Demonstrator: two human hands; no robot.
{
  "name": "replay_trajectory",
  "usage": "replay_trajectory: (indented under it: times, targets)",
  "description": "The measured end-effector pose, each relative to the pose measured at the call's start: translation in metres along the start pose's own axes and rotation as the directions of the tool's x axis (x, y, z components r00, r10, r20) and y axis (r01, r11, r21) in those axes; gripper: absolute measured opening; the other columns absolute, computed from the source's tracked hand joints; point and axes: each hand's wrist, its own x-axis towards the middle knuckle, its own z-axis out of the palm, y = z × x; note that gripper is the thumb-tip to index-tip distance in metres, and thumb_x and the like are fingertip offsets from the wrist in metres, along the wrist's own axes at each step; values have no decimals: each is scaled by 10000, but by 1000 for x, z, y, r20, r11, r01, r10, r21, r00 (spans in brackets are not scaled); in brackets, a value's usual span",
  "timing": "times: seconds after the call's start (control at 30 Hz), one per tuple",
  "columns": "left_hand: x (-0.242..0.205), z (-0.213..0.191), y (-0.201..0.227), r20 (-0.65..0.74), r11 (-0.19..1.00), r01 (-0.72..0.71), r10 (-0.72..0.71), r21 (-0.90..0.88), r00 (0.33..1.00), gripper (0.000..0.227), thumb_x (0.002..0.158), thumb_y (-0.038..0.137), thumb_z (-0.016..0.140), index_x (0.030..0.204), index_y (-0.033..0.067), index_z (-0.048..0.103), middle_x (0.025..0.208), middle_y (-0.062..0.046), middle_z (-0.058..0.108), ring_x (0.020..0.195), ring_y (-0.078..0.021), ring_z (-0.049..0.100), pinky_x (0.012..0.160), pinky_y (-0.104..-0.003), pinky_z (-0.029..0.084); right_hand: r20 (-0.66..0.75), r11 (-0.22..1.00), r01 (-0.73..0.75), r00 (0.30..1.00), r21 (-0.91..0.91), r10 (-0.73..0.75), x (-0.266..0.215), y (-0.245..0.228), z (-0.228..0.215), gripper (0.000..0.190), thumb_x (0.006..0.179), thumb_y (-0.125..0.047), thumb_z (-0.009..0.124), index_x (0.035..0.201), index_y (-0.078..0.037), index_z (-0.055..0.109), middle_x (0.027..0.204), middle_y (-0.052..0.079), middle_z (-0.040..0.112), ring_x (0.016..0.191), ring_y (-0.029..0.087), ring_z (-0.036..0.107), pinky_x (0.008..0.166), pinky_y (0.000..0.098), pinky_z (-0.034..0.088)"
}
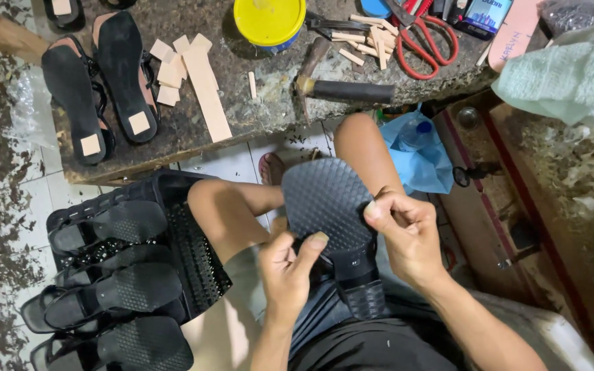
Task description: Assembling sandals by attaching straps to soles using adhesive and a hammer in a workshop environment.
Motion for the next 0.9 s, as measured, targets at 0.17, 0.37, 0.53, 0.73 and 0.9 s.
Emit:
replay_trajectory:
  times: [0.17,0.37,0.53,0.73,0.9]
  targets:
    - [-5,6,-9,-75,960,96,-119,-264,990,295,714,33,640,529,41,411,635,3,442,603,-72,408,513,-219,351,54,991,-69,996,-116,76,-8,-2,3,237,788,-185,597,603,-112,468,597,-60,401,570,44,336,533,199,275]
    - [-14,1,-13,13,998,57,-57,-20,998,150,714,108,648,611,21,584,680,-33,536,688,-124,517,632,-242,421,194,926,63,981,-373,12,3,-1,-26,333,716,-231,660,954,-50,515,779,-10,427,752,89,419,694,216,355]
    - [-25,7,-26,149,991,-10,-10,131,989,176,740,223,629,662,66,614,633,-2,529,661,-135,483,648,-253,379,287,894,-115,923,-432,257,6,-5,-21,221,662,-165,717,808,-63,587,756,2,583,684,81,528,595,222,416]
    - [-34,2,-39,202,983,33,-70,182,977,178,732,241,644,757,65,651,715,-25,606,708,-145,560,674,-251,423,364,905,-131,885,-404,291,2,3,-23,183,736,-181,664,643,-79,544,587,-26,492,523,63,453,464,197,335]
    - [-24,-10,-32,18,933,154,-169,325,985,335,614,347,725,734,104,528,730,-15,568,684,-144,549,638,-256,413,368,910,-165,876,-381,312,3,3,-20,155,735,-173,655,679,-50,577,633,-1,555,554,78,535,462,196,412]
